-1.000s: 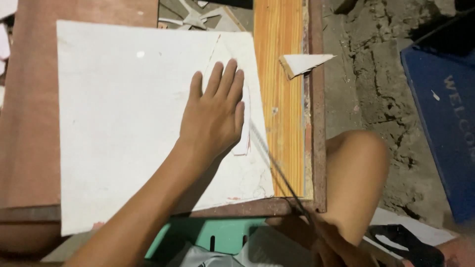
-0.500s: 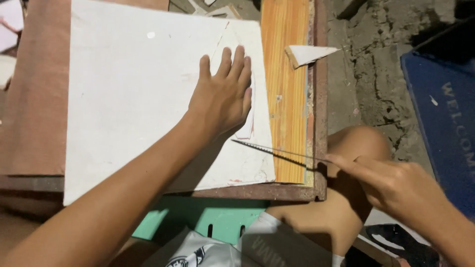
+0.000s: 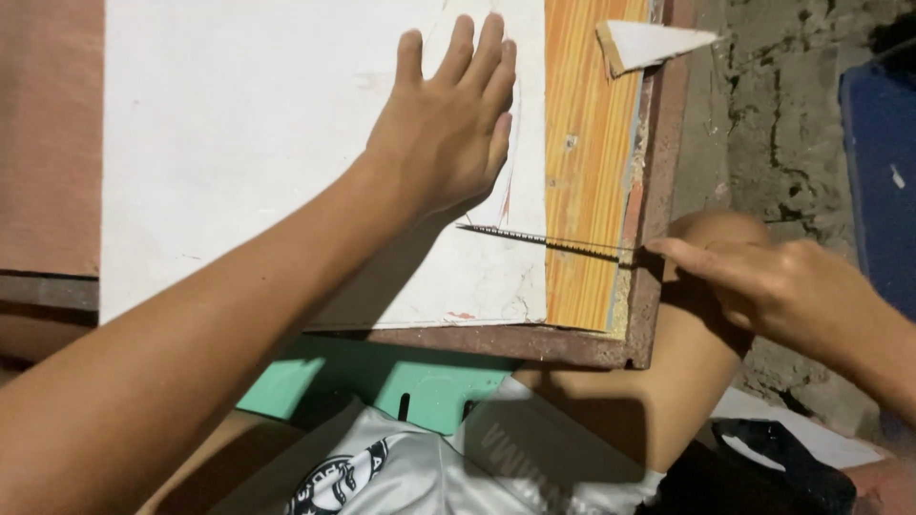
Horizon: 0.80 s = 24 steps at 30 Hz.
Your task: The person uses a hand saw to cut a curved shape out of a white sheet material placed on a wooden workbench. They hold the sheet steady with one hand while sawing along a marked line with the other, removing a cutout piece and continuing the cut.
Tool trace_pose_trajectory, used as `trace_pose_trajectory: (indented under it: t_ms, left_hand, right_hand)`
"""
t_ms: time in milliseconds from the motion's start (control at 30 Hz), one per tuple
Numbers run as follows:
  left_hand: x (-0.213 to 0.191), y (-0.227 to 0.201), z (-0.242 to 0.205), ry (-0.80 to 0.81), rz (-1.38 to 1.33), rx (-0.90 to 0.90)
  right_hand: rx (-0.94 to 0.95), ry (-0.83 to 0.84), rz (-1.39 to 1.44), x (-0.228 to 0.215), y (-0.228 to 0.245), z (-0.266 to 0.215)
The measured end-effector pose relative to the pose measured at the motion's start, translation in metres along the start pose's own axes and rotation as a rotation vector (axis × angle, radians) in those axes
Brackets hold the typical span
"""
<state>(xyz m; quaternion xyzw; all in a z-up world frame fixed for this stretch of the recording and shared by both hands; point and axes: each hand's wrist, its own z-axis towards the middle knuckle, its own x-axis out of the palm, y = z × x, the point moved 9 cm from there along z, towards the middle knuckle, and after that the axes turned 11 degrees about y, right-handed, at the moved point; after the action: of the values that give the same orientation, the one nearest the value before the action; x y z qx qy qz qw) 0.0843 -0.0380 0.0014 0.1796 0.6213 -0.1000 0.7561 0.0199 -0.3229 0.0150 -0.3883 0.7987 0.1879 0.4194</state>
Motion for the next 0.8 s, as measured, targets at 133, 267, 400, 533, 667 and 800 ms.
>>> trace_pose_trajectory:
  t_ms: [133,267,400,533,667,800]
  left_hand:
    - [-0.004,0.002,0.000,-0.002,0.002,0.012]
    - [-0.006,0.001,-0.001,-0.023,-0.015,0.021]
    - [-0.006,0.002,0.000,0.032,-0.065,0.021]
    - [-0.009,0.001,-0.002,-0.117,-0.058,0.035]
    - [-0.005,0.003,-0.003,-0.032,-0.089,0.025]
    - [-0.013,0.004,-0.007,-0.138,-0.050,0.027]
  right_hand:
    - [0.017,0.015,-0.009,0.009,-0.025,-0.007]
    - [-0.081,-0.034,-0.042,0.002,-0.014,-0.009]
    - [-0.081,-0.045,0.027,0.007,-0.007,0.007]
    - [-0.097,-0.061,-0.035,0.007,-0.017,-0.013]
    - [-0.014,0.029,-0.092,0.014,-0.018,-0.001]
    - [-0.042,0.003,-0.030,0.013,-0.020,0.001]
